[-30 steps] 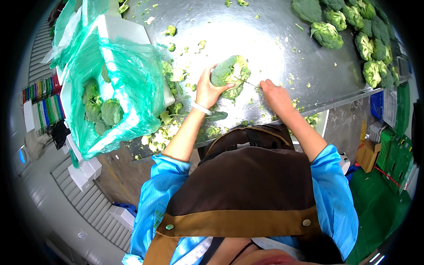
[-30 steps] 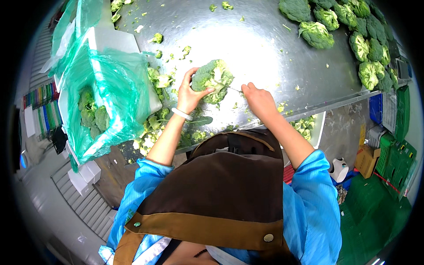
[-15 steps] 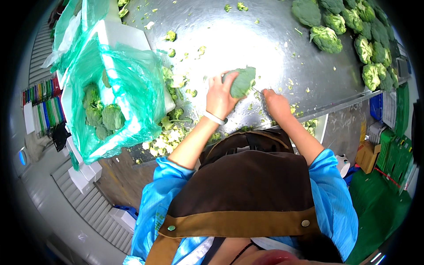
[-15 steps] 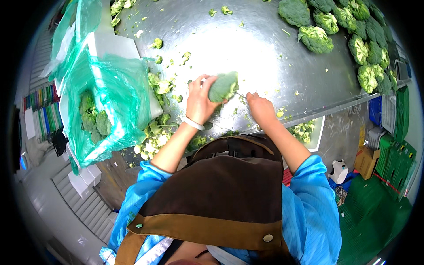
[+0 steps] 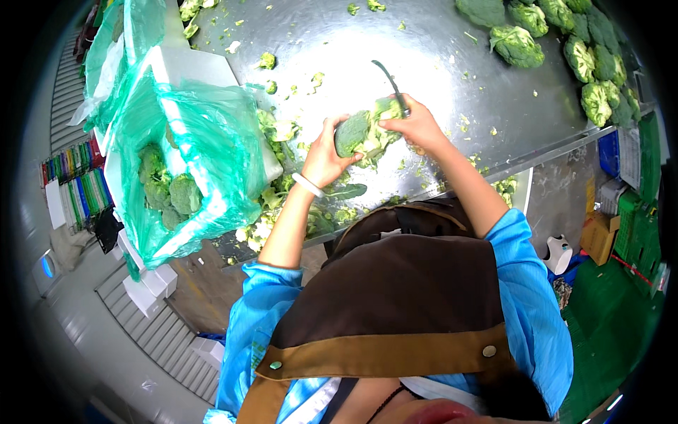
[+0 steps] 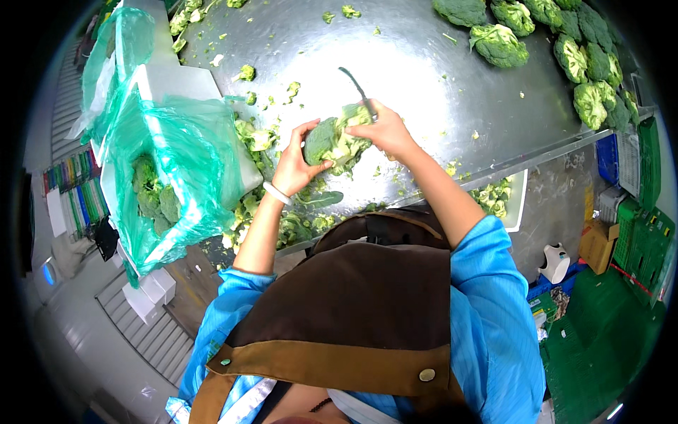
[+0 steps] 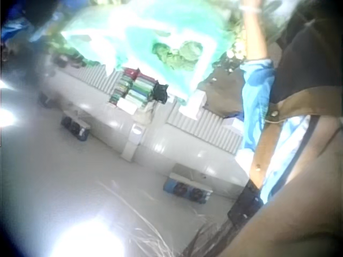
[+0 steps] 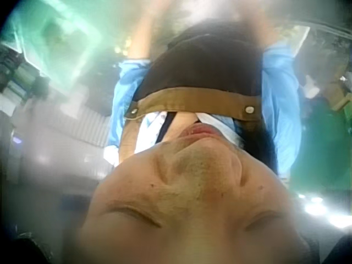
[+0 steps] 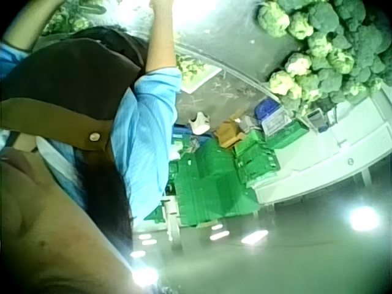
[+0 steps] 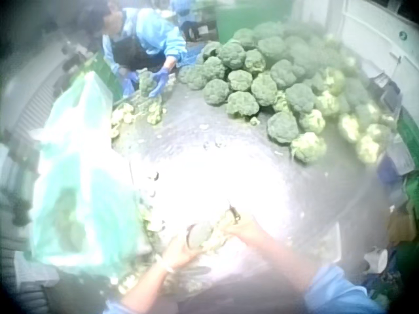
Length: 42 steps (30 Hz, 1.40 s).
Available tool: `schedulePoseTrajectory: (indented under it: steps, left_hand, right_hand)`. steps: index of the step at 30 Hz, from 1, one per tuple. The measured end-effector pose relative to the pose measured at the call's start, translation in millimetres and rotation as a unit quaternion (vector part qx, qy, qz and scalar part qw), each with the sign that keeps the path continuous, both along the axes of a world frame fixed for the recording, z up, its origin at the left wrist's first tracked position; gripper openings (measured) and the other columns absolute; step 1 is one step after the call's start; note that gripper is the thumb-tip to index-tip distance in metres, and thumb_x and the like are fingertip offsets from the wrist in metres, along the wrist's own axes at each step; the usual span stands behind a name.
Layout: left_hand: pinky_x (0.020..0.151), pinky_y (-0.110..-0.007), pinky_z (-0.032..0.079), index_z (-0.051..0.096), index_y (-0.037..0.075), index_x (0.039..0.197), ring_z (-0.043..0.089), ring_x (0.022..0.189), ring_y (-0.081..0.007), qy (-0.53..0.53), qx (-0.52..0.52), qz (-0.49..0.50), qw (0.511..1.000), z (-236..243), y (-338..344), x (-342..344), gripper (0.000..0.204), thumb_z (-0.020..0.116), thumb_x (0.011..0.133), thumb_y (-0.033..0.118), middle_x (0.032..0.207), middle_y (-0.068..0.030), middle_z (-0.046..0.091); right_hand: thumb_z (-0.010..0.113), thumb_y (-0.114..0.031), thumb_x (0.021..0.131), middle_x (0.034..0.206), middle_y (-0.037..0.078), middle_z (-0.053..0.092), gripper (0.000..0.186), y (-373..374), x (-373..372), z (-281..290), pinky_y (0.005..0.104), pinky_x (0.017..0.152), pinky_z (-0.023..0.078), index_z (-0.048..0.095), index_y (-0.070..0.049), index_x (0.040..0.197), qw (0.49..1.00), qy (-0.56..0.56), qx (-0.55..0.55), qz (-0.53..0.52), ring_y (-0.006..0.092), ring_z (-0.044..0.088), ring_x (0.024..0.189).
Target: The person uses a knife to cut broccoli florets from a larger head on a metal table. They trim the stems and separate the florets, placing the cut pieces into a green plastic bag. The process is repeated with multiple broccoli heads throughout the clip.
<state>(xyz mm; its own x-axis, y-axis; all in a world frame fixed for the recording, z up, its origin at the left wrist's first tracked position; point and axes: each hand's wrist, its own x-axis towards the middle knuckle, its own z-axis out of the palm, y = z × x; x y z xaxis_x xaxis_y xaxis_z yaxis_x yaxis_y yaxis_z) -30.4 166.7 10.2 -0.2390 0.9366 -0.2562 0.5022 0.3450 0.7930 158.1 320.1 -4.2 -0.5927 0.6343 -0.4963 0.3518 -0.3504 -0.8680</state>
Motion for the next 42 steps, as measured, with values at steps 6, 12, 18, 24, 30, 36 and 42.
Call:
schedulePoseTrajectory:
  steps: [6, 12, 18, 24, 30, 36, 42]
  left_hand:
    - [0.1, -0.036, 0.049, 0.034, 0.003, 0.133, 0.058, 0.117, -0.0245, -0.156, 0.114, 0.159, 0.968, -23, -24, 2, 0.078, 0.085, 0.073, 0.004, 0.122, -0.0161, 0.058]
    - [0.099, -0.036, 0.049, 0.028, 0.002, 0.138, 0.057, 0.118, -0.0249, -0.129, 0.158, 0.233, 0.951, -38, -2, 40, 0.084, 0.084, 0.075, 0.006, 0.132, -0.0192, 0.048]
    - [0.111, -0.042, 0.035, 0.035, 0.002, 0.142, 0.044, 0.129, -0.0333, 0.028, 0.159, 0.181, 0.97, -48, -7, 39, 0.084, 0.083, 0.073, 0.009, 0.137, -0.0193, 0.042]
    - [0.111, -0.044, 0.034, 0.037, 0.003, 0.139, 0.041, 0.13, -0.04, 0.056, 0.156, 0.198, 0.966, -43, -6, 50, 0.081, 0.083, 0.072, 0.01, 0.136, -0.022, 0.041]
    - [0.104, -0.047, 0.04, 0.039, 0.006, 0.132, 0.044, 0.125, -0.0445, 0.101, 0.176, 0.195, 0.96, -23, -2, 64, 0.074, 0.082, 0.072, 0.007, 0.13, -0.0242, 0.042]
    - [0.104, -0.046, 0.041, 0.039, 0.005, 0.126, 0.044, 0.126, -0.0404, 0.071, 0.163, 0.228, 0.957, -29, -10, 54, 0.076, 0.085, 0.066, 0.008, 0.134, -0.0218, 0.039]
    - [0.103, -0.043, 0.041, 0.042, 0.006, 0.108, 0.047, 0.12, -0.0375, 0.09, 0.081, 0.124, 0.985, -5, -31, 31, 0.068, 0.09, 0.061, 0.018, 0.131, -0.0206, 0.042]
  right_hand:
    - [0.075, -0.023, 0.081, 0.099, 0.011, 0.068, 0.05, 19, 50, -6, 0.0377, 0.063, 0.055, 0.055, -0.009, 0.125, 0.882, -0.108, 0.455, 0.058, 0.0271, 0.067, 0.071]
    - [0.057, -0.005, 0.087, 0.105, 0.014, 0.066, 0.033, -39, 74, 8, 0.0459, 0.07, 0.055, 0.055, -0.011, 0.12, 0.876, -0.134, 0.421, 0.191, 0.038, 0.066, 0.08]
    - [0.053, -0.002, 0.087, 0.101, 0.018, 0.065, 0.025, -56, 66, -17, 0.0468, 0.073, 0.054, 0.055, -0.005, 0.113, 0.913, -0.103, 0.349, 0.184, 0.0384, 0.066, 0.081]
    - [0.05, -0.003, 0.088, 0.092, 0.019, 0.063, 0.021, -57, 62, -9, 0.0469, 0.065, 0.054, 0.052, -0.004, 0.108, 0.871, -0.215, 0.388, 0.212, 0.0394, 0.065, 0.073]
    - [0.049, -0.002, 0.088, 0.093, 0.02, 0.065, 0.02, -58, 52, -17, 0.0463, 0.058, 0.053, 0.054, -0.004, 0.107, 0.864, -0.222, 0.403, 0.206, 0.0371, 0.066, 0.069]
    - [0.065, -0.019, 0.091, 0.101, 0.012, 0.07, 0.028, -39, 48, 25, 0.041, 0.075, 0.052, 0.06, -0.003, 0.114, 0.994, -0.09, -0.042, -0.041, 0.0321, 0.067, 0.085]
    - [0.073, -0.02, 0.084, 0.115, 0.012, 0.065, 0.045, -34, 15, 4, 0.0364, 0.086, 0.05, 0.06, -0.007, 0.126, 0.959, -0.072, 0.245, 0.121, 0.029, 0.062, 0.105]
